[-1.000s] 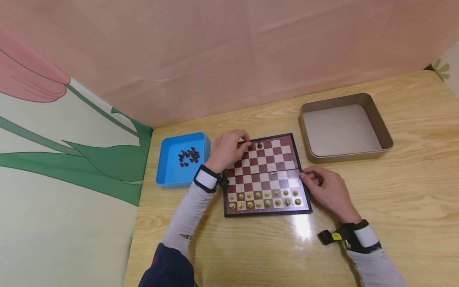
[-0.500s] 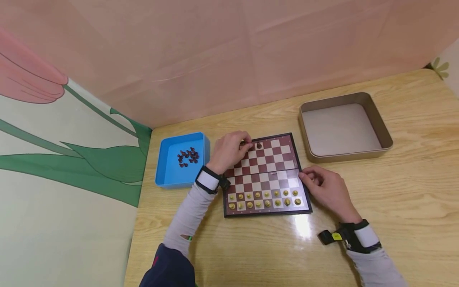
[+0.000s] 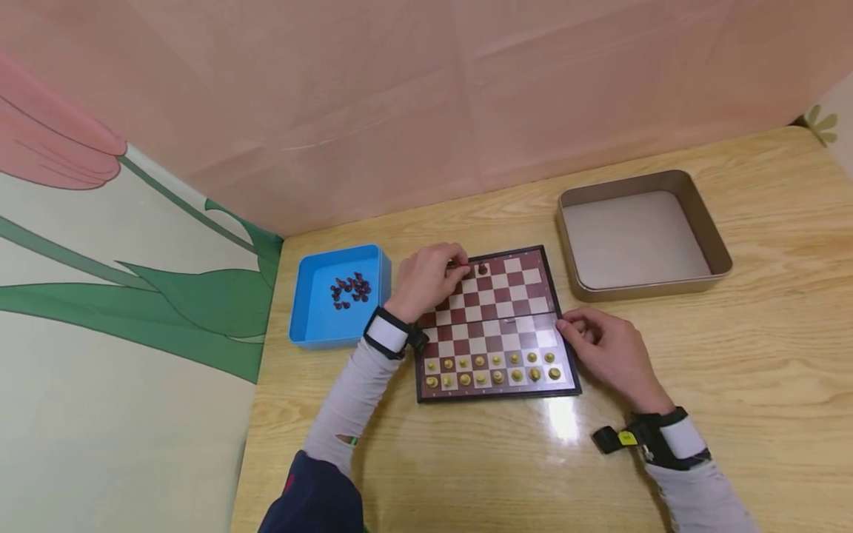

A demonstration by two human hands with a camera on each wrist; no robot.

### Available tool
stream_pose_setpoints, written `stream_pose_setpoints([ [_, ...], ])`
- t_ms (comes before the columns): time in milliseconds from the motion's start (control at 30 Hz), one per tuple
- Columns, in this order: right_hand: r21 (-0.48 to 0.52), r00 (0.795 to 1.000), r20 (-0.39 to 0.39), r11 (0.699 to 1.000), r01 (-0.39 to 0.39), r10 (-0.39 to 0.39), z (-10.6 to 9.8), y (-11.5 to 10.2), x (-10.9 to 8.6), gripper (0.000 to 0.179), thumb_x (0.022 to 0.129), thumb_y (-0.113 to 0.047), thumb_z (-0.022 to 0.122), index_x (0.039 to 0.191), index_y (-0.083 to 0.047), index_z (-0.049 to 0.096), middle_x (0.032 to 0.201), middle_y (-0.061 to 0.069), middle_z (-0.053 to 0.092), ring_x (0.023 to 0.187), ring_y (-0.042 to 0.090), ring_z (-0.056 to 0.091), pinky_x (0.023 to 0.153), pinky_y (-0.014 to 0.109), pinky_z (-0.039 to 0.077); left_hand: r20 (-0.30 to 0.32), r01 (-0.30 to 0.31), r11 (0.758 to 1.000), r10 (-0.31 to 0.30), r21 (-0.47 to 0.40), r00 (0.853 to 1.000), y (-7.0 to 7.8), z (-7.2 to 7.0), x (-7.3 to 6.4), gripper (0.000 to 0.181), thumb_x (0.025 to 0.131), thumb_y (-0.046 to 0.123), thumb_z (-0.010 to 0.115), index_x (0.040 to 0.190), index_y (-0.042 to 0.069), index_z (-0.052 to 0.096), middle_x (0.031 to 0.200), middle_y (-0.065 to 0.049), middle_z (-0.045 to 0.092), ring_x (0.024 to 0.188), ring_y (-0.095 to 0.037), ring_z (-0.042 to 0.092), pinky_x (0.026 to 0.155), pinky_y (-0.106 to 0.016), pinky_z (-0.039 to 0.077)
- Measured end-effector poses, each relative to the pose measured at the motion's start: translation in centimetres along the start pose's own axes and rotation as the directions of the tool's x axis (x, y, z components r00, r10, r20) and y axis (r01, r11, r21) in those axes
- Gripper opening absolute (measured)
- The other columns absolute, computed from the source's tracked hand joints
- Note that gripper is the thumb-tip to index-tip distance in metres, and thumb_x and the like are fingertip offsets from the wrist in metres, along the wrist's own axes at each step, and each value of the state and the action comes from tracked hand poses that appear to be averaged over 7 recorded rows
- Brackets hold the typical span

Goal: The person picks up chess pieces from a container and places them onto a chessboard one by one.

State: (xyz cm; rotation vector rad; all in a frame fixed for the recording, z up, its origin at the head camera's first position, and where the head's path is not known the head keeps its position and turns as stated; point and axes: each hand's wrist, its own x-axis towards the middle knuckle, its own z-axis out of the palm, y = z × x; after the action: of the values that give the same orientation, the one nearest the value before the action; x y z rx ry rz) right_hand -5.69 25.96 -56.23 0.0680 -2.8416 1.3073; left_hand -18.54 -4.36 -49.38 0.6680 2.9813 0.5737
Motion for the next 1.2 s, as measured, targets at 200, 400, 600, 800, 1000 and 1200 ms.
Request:
stream_pose_setpoints([
  [200, -0.011, 1.000, 0.017, 1.000, -0.007, 0.007, 0.0, 0.2, 0.1, 0.026, 0.105, -0.032, 0.071, 0.114, -0.008, 0.076, 0.077, 0.006, 0.066, 0.061, 0.009, 0.049, 0.052, 0.025, 0.035, -0.012, 0.003, 1.000, -0.003, -0.007, 1.000, -0.1, -0.1, -0.2, 0.013, 0.104, 0.035, 0.072, 0.109, 0.024, 0.076, 0.105, 0.008, 0.075, 0.077, -0.006, 0.062, 0.063, -0.024, 0.050],
  [400, -0.018, 0.999, 0.032, 0.999, -0.035, 0.035, 0.0, 0.3, 0.1, 0.031, 0.105, -0.037, 0.070, 0.117, -0.008, 0.076, 0.078, 0.004, 0.064, 0.064, 0.011, 0.050, 0.054, 0.026, 0.035, -0.045, 0.004, 1.000, -0.004, -0.006, 0.999, -0.7, -0.4, -1.0, 0.019, 0.106, 0.038, 0.069, 0.116, 0.023, 0.073, 0.111, 0.006, 0.072, 0.071, -0.007, 0.058, 0.056, -0.023, 0.045],
  [600, -0.016, 0.999, 0.032, 1.000, -0.013, 0.013, 0.0, 0.4, 0.2, 0.031, 0.106, -0.036, 0.068, 0.117, -0.008, 0.076, 0.080, 0.006, 0.066, 0.065, 0.013, 0.051, 0.054, 0.026, 0.037, -0.062, 0.011, 1.000, -0.010, 0.010, 0.998, -1.4, -1.3, -2.3, 0.022, 0.106, 0.039, 0.068, 0.118, 0.020, 0.072, 0.111, 0.003, 0.070, 0.071, -0.008, 0.057, 0.054, -0.022, 0.042],
  [800, -0.008, 0.999, 0.043, 1.000, -0.022, 0.022, -0.2, 0.4, 0.2, 0.034, 0.107, -0.037, 0.068, 0.119, -0.006, 0.075, 0.086, 0.008, 0.070, 0.066, 0.012, 0.052, 0.056, 0.026, 0.037, -0.096, 0.034, 0.999, -0.034, -0.003, 0.995, -2.7, -2.2, -3.9, 0.020, 0.106, 0.038, 0.069, 0.114, 0.020, 0.074, 0.112, 0.003, 0.072, 0.068, -0.008, 0.056, 0.051, -0.021, 0.040],
  [1000, -0.001, 0.999, 0.030, 1.000, -0.020, 0.020, 0.0, 0.6, 0.3, 0.033, 0.106, -0.036, 0.068, 0.118, -0.007, 0.075, 0.084, 0.008, 0.070, 0.064, 0.012, 0.052, 0.054, 0.026, 0.037, -0.192, 0.087, 0.996, -0.080, 0.024, 0.978, -4.9, -3.3, -6.0, 0.018, 0.104, 0.037, 0.071, 0.112, 0.022, 0.076, 0.119, 0.003, 0.077, 0.061, -0.009, 0.054, 0.045, -0.023, 0.035],
  [1200, -0.006, 1.000, 0.024, 1.000, -0.013, 0.013, 0.0, 0.6, 0.3, 0.032, 0.106, -0.036, 0.069, 0.117, -0.007, 0.076, 0.082, 0.007, 0.069, 0.064, 0.012, 0.051, 0.054, 0.026, 0.037, -0.263, 0.130, 0.991, -0.130, -0.018, 0.956, -7.6, -4.7, -7.6, 0.020, 0.103, 0.032, 0.073, 0.114, 0.016, 0.078, 0.117, -0.003, 0.077, 0.053, -0.011, 0.051, 0.042, -0.028, 0.037],
])
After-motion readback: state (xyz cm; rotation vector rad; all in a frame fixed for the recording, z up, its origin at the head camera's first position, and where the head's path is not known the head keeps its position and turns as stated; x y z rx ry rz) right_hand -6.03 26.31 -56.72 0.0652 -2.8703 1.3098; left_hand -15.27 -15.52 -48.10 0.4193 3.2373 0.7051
